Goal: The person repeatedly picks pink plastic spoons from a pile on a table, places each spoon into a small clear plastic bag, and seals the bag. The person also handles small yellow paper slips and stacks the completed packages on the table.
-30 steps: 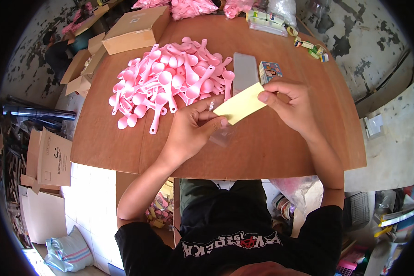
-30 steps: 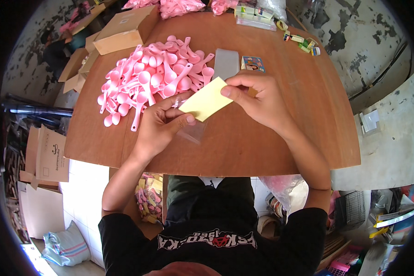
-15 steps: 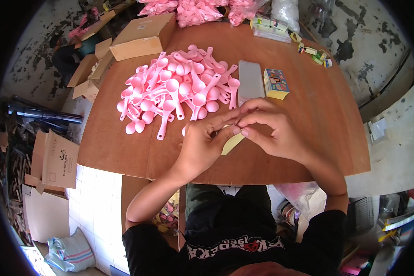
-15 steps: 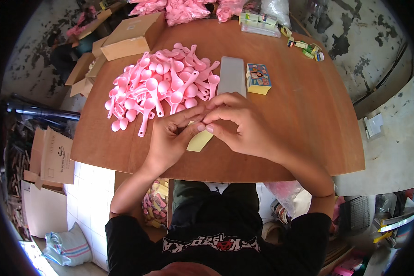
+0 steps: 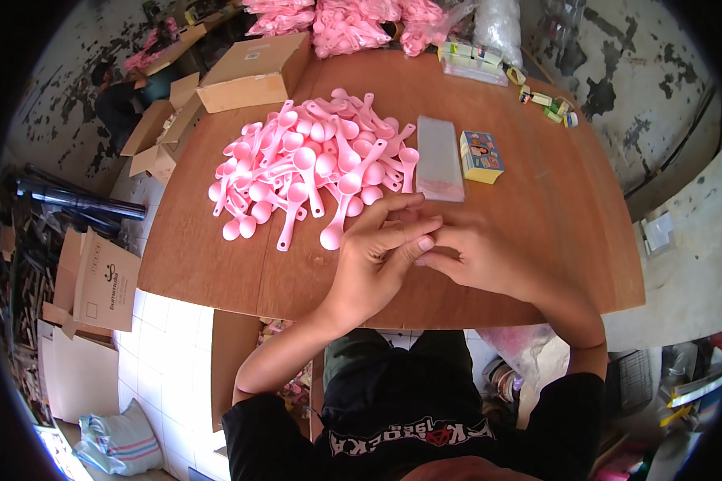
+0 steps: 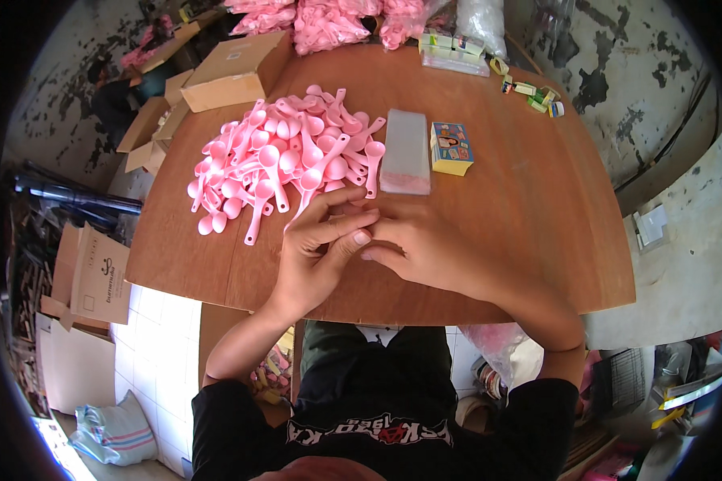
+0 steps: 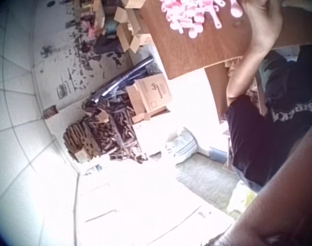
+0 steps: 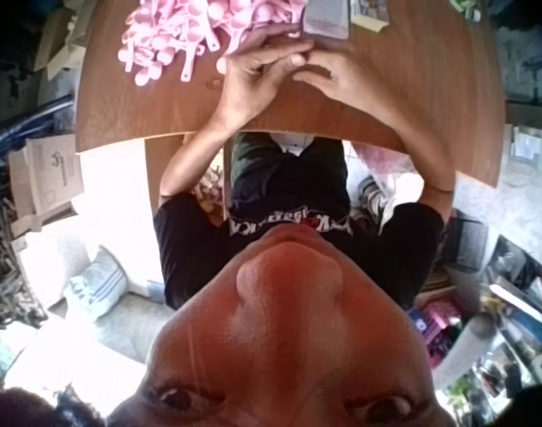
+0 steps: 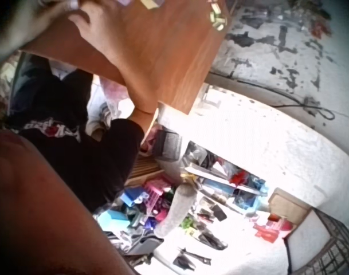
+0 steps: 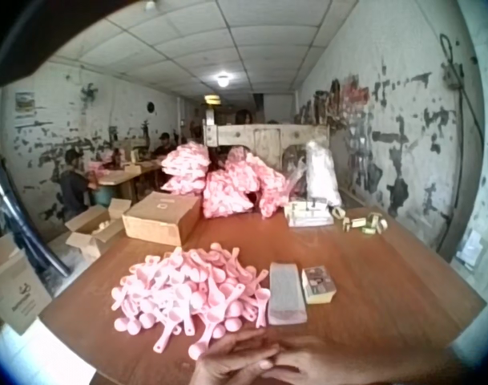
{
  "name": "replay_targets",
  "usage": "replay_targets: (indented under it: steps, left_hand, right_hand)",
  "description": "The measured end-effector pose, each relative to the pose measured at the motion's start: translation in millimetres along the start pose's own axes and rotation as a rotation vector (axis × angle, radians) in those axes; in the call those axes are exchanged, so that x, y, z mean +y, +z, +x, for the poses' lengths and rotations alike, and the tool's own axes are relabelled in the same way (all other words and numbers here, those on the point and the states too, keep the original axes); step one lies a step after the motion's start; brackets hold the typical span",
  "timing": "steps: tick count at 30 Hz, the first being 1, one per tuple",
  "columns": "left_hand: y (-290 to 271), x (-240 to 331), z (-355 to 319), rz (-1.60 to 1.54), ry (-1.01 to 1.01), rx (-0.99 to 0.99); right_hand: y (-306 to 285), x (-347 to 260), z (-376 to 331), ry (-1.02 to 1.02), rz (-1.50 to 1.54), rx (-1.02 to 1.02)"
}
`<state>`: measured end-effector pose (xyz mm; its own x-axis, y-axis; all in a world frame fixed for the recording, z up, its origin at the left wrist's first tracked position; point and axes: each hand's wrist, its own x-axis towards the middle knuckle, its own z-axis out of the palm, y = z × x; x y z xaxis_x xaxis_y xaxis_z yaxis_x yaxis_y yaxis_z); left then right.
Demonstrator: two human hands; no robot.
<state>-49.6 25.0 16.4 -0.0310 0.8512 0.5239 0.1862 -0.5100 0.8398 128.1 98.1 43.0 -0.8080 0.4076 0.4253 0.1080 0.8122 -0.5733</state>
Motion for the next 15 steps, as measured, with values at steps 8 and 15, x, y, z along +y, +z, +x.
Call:
replay_targets:
  steps: [8,15]
  left_hand:
    - [7.8,11.0,-16.3,0.436,0.347,0.308]
    - [25.3,1.1,-35.6,-1.168,-0.318,0.089]
  right_hand:
    - [2.4,4.7,-0.3,-0.046,-0.212,0.223]
    - [-3.6,-8.3,-4.7,-0.279,-0.511,0.456]
